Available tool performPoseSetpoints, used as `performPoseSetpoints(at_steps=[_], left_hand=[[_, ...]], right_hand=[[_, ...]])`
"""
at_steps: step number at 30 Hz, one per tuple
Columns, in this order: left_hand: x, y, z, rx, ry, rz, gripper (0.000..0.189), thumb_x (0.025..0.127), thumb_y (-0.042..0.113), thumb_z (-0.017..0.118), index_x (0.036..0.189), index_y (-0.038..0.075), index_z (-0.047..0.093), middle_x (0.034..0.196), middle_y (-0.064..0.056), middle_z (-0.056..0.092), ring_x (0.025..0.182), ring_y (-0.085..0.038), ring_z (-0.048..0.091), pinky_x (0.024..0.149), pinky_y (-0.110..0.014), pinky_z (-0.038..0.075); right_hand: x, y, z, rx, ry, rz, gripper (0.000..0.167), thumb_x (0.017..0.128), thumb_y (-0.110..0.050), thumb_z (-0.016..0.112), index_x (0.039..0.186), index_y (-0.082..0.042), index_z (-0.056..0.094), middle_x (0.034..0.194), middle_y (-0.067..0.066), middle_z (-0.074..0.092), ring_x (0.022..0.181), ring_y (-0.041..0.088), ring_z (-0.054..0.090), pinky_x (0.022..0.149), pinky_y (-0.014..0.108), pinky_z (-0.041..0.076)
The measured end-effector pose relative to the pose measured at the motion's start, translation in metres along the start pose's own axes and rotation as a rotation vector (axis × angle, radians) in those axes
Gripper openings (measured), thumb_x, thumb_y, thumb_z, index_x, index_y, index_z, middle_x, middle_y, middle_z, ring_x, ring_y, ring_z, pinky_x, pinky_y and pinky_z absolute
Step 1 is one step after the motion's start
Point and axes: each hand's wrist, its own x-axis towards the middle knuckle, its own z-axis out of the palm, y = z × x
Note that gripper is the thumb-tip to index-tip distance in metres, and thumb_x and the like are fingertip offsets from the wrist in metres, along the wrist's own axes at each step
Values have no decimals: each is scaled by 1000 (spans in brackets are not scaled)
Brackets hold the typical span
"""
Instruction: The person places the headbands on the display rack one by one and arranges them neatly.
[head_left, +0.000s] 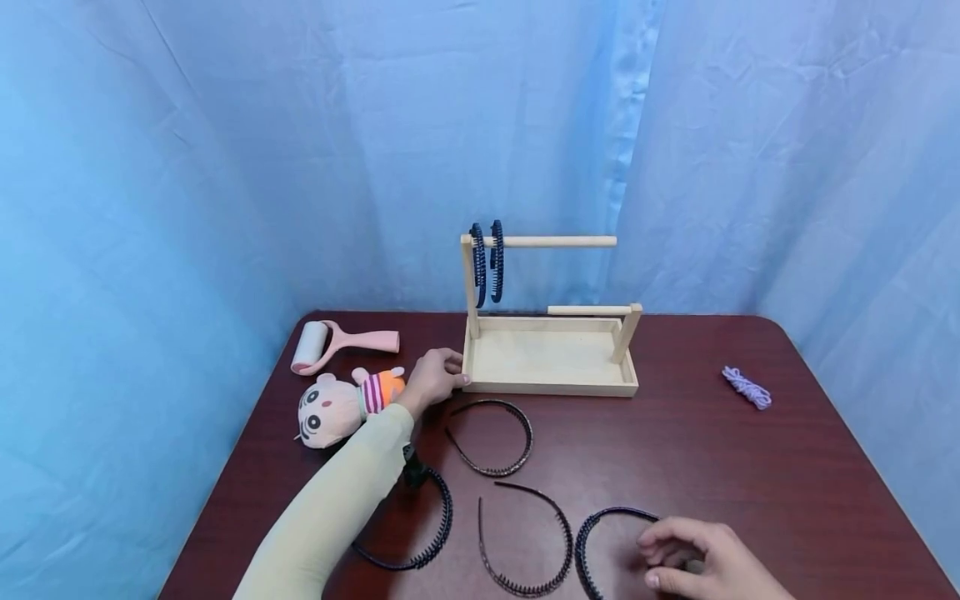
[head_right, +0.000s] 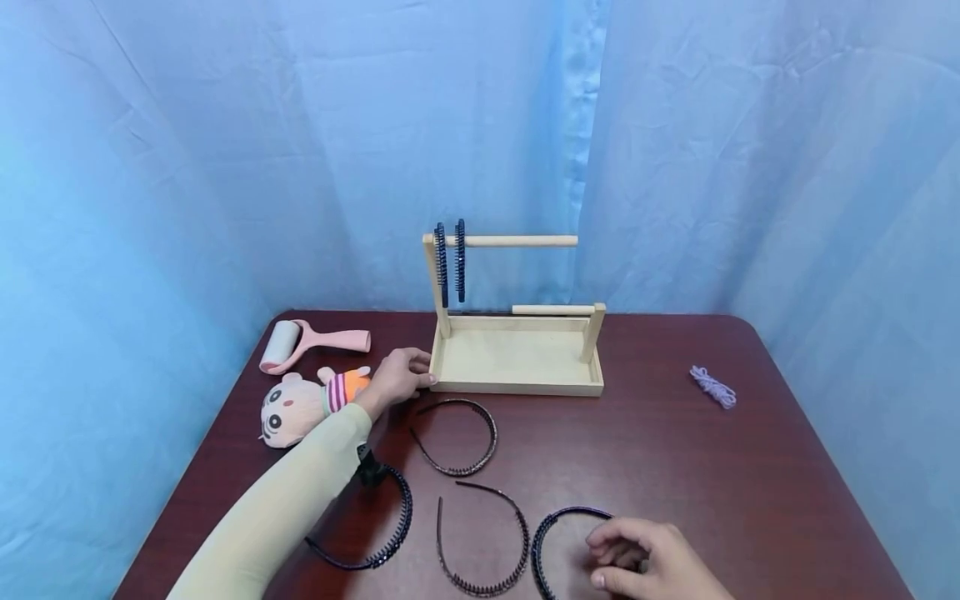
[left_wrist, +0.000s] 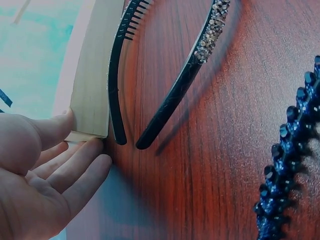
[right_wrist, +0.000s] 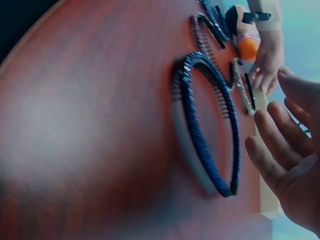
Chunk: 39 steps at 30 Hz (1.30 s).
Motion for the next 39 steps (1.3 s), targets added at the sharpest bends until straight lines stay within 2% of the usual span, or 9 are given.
performPoseSetpoints(at_steps=[5, 12, 23, 30, 33, 39], left_hand=[[0, 1, -1, 1, 3, 2, 43, 96, 14, 75, 136, 4, 63, 119, -13, 71, 100, -23, 70, 76, -34, 60], [1, -1, 1, 0, 10, 0, 42, 95, 14, 75, 134, 4, 64, 117, -14, 72, 97, -22, 70, 73, -33, 60], [4, -5, 3, -11, 9, 0, 41, 95, 14, 75, 133, 5, 65, 116, -13, 72, 95, -21, 70, 71, -33, 59], [1, -2, 2, -19, 9, -11, 43, 96, 16, 75, 136, 6, 63, 120, -13, 71, 99, -23, 70, 73, -33, 60], [0, -1, 2, -16, 11, -11, 43, 96, 16, 74, 136, 5, 63, 120, -13, 71, 100, -24, 70, 74, -33, 60], [1, -2, 2, -12, 17, -2, 42, 96, 15, 75, 135, 4, 63, 119, -14, 71, 98, -22, 70, 73, -33, 59]], right_hand=[[-2, 13, 14, -87, -3, -125, 31, 86, 1, 79, 114, -8, 71, 99, 4, 74, 84, 10, 71, 65, 27, 59], [-2, 30, 27, -224, -10, -234, 34, 85, -9, 83, 115, -16, 71, 99, -4, 74, 87, 3, 69, 67, 15, 54], [-4, 43, 35, -297, -19, -283, 32, 85, -6, 79, 113, -21, 73, 97, -11, 75, 85, -5, 66, 67, 8, 49], [-5, 52, 40, -439, -9, -357, 37, 84, -11, 79, 115, -30, 72, 106, -15, 73, 94, -2, 66, 81, 6, 44], [-4, 56, 43, -485, -2, -415, 42, 82, -10, 79, 117, -33, 71, 109, -19, 72, 98, -2, 65, 86, 7, 43], [-1, 62, 47, -491, 28, -534, 47, 80, -7, 81, 119, -29, 69, 112, -17, 67, 101, -4, 62, 88, 9, 46]])
